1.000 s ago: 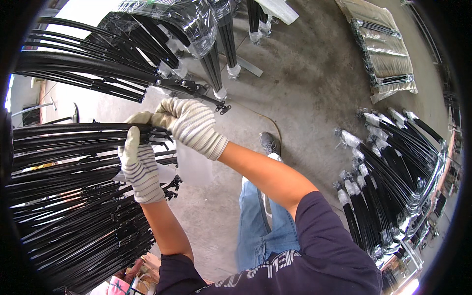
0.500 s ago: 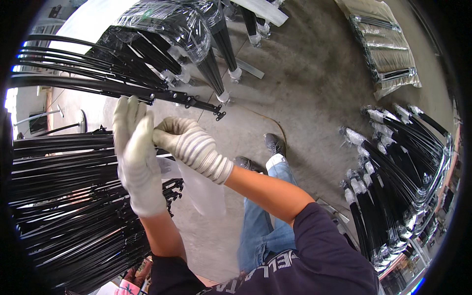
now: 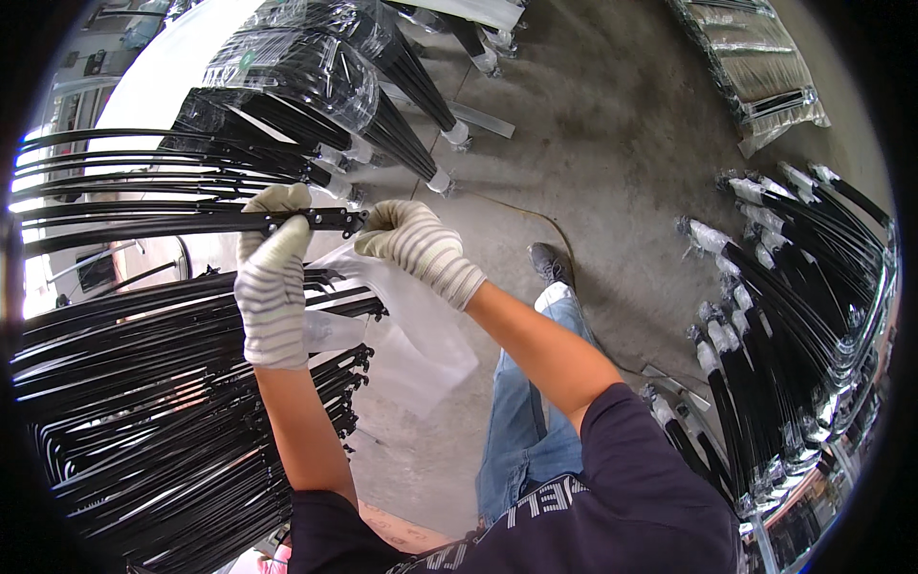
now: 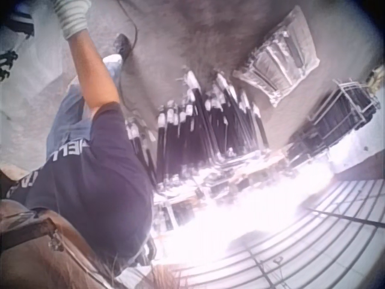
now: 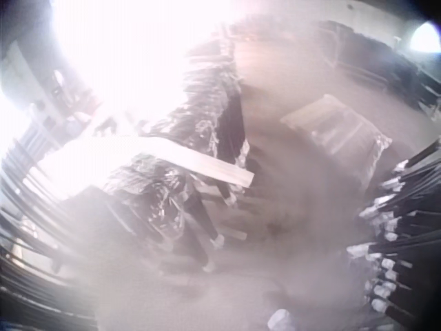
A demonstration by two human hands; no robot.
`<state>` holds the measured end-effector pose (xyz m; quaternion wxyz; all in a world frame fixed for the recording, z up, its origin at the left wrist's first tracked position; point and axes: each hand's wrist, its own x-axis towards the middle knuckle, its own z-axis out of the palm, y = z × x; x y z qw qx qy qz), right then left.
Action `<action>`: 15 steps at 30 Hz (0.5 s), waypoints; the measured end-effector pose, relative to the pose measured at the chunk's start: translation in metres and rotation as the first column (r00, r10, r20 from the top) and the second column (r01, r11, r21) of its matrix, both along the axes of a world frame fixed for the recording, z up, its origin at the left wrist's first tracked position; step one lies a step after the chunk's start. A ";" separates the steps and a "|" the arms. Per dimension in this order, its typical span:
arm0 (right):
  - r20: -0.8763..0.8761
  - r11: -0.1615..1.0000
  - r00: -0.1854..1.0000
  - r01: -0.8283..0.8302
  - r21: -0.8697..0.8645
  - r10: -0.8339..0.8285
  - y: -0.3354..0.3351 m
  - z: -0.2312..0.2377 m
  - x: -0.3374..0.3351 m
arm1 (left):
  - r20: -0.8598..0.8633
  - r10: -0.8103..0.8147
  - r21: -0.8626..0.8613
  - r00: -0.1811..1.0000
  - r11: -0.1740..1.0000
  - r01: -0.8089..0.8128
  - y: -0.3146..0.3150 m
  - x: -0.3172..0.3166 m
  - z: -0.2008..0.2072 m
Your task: The person wraps a protective white sheet around several black metal frames hanging from a rack and secures the bundle by wrapping the ends together.
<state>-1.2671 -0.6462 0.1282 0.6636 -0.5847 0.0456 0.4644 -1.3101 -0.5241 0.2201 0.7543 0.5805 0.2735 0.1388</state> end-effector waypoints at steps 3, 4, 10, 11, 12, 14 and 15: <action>0.057 0.993 0.992 -0.112 -0.030 0.113 -0.005 0.019 0.013 | -0.079 -0.141 0.021 0.987 0.990 0.143 0.020 -0.018 -0.022; 0.102 0.994 0.989 -0.106 0.010 0.104 -0.005 0.003 0.016 | -0.095 -0.104 0.045 0.990 0.993 0.109 0.013 -0.015 -0.016; 0.227 0.995 0.969 -0.097 -0.017 0.098 -0.004 0.009 0.031 | -0.071 0.240 0.178 0.968 0.958 -0.225 -0.001 -0.003 -0.010; 0.236 0.996 0.968 -0.083 -0.022 0.086 -0.003 0.009 0.032 | -0.062 0.233 0.202 0.971 0.955 -0.216 -0.001 -0.002 -0.010; 0.155 0.996 0.987 -0.049 0.073 0.037 0.000 0.000 0.032 | -0.035 0.233 0.206 0.972 0.953 -0.222 -0.002 -0.002 -0.009; 0.126 0.985 0.984 -0.138 0.108 0.124 0.005 -0.008 0.039 | 0.011 0.258 0.207 0.966 0.945 -0.254 -0.005 -0.003 -0.009; 0.113 0.975 0.979 -0.182 0.126 0.168 0.006 -0.011 0.041 | 0.030 0.280 0.203 0.959 0.938 -0.281 -0.007 -0.003 -0.009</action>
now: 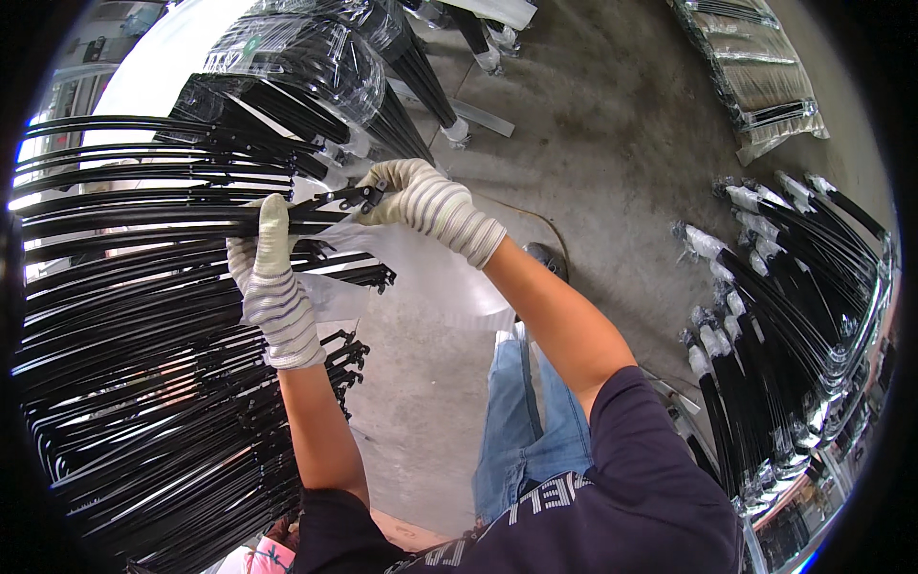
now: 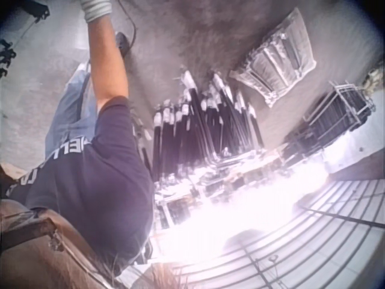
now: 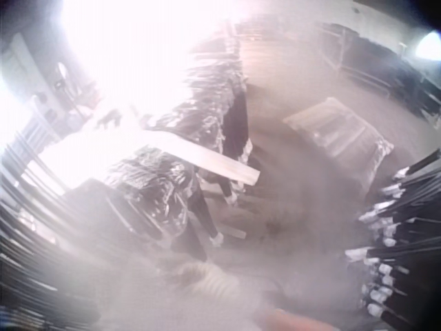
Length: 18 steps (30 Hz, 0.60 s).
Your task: The person wraps a protective white sheet around several black metal frames hanging from a rack and secures the bundle by wrapping the ends together.
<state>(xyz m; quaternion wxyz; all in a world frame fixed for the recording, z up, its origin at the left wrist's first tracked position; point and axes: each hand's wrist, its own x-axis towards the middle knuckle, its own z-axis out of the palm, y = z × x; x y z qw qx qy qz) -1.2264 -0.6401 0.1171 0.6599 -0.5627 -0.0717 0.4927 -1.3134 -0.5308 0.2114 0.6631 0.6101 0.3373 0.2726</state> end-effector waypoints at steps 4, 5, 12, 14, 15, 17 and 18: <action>-0.071 0.990 0.996 -0.040 0.137 0.050 -0.002 -0.008 0.008 | 0.000 -0.045 -0.001 0.999 0.999 0.045 0.002 -0.003 0.002; -0.036 0.983 0.997 -0.054 0.178 0.061 -0.004 -0.009 0.011 | -0.022 -0.125 0.000 0.992 0.992 0.126 0.005 -0.003 0.004; -0.027 0.933 0.990 -0.121 0.338 0.139 0.002 -0.019 0.014 | -0.100 -0.528 -0.024 0.844 0.849 0.528 0.023 -0.010 0.011; -0.042 0.911 0.991 -0.101 0.399 0.129 -0.001 -0.021 0.010 | -0.077 -0.552 -0.059 0.830 0.834 0.549 0.025 -0.013 0.011; -0.050 0.899 0.991 -0.091 0.429 0.124 -0.002 -0.024 0.008 | -0.079 -0.559 -0.013 0.825 0.828 0.560 0.027 -0.014 0.003; -0.141 0.838 0.981 -0.036 0.545 0.134 -0.003 -0.033 0.002 | -0.100 -0.552 0.048 0.828 0.828 0.558 0.027 -0.014 -0.001; -0.185 0.802 0.972 -0.004 0.597 0.143 -0.003 -0.038 0.000 | -0.064 -0.548 0.090 0.834 0.829 0.552 0.029 -0.013 -0.006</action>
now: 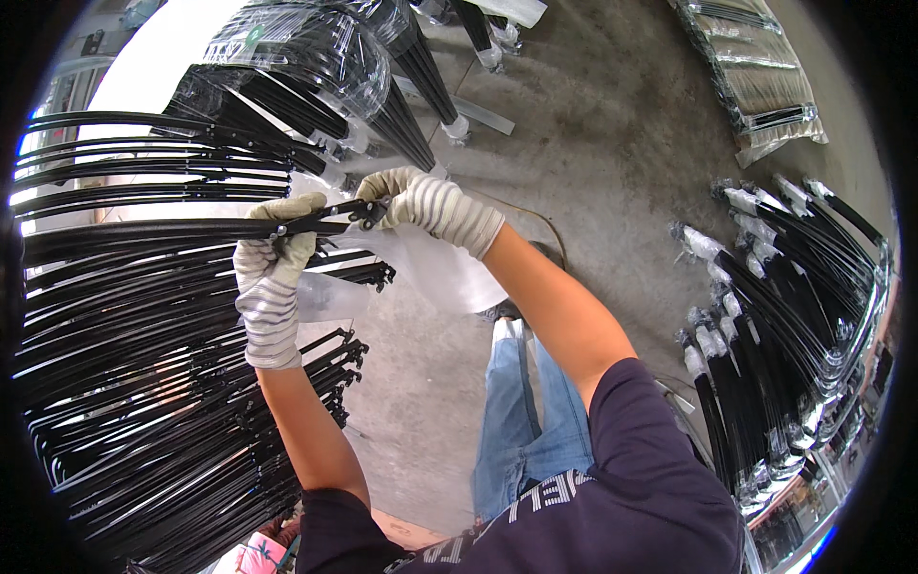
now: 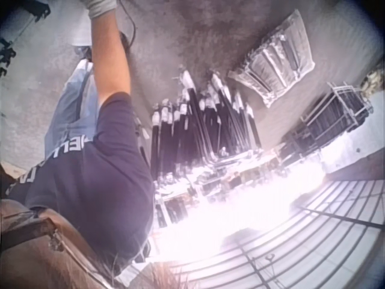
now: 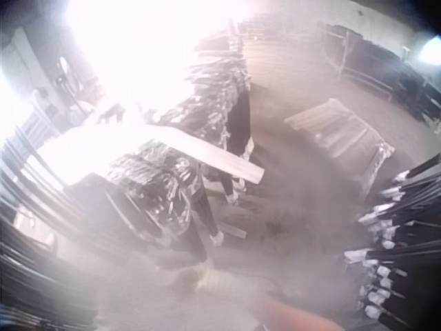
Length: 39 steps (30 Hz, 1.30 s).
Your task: The person wraps a protective white sheet around several black metal frames hanging from a rack and secures the bundle by wrapping the ends together.
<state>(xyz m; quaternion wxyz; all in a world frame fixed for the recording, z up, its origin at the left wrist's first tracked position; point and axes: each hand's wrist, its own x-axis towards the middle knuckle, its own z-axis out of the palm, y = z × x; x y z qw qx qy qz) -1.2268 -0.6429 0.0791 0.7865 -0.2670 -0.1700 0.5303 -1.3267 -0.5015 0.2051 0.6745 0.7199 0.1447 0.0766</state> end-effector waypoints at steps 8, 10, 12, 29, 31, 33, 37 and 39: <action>0.187 0.880 0.927 0.369 -0.299 -0.325 -0.004 0.026 -0.031 | 0.037 0.032 0.085 0.999 0.996 -0.035 -0.002 0.005 -0.006; 0.102 0.856 0.898 0.438 -0.275 -0.427 0.001 0.027 -0.041 | 0.040 0.087 0.053 0.995 0.995 -0.089 -0.003 0.005 -0.007; 0.024 0.844 0.876 0.470 -0.256 -0.481 0.004 0.020 -0.048 | 0.048 0.150 0.032 0.988 0.988 -0.151 -0.006 0.007 -0.008; 0.224 0.838 0.892 0.448 -0.312 -0.394 0.001 0.030 -0.042 | 0.091 0.525 0.151 0.846 0.833 -0.533 -0.015 -0.003 -0.016; 0.250 0.811 0.888 0.456 -0.366 -0.386 0.001 0.028 -0.043 | 0.083 0.511 0.099 0.856 0.850 -0.517 -0.011 -0.004 -0.012; 0.311 0.745 0.866 0.496 -0.446 -0.391 0.002 0.022 -0.043 | 0.134 0.415 0.111 0.900 0.896 -0.430 -0.006 -0.006 -0.017; 0.474 0.684 0.854 0.479 -0.551 -0.216 0.008 0.015 -0.036 | 0.109 0.298 0.063 0.948 0.950 -0.305 -0.005 -0.006 -0.011; 0.460 0.707 0.860 0.466 -0.532 -0.220 0.008 0.015 -0.033 | 0.056 0.312 -0.058 0.949 0.949 -0.309 -0.010 -0.006 -0.005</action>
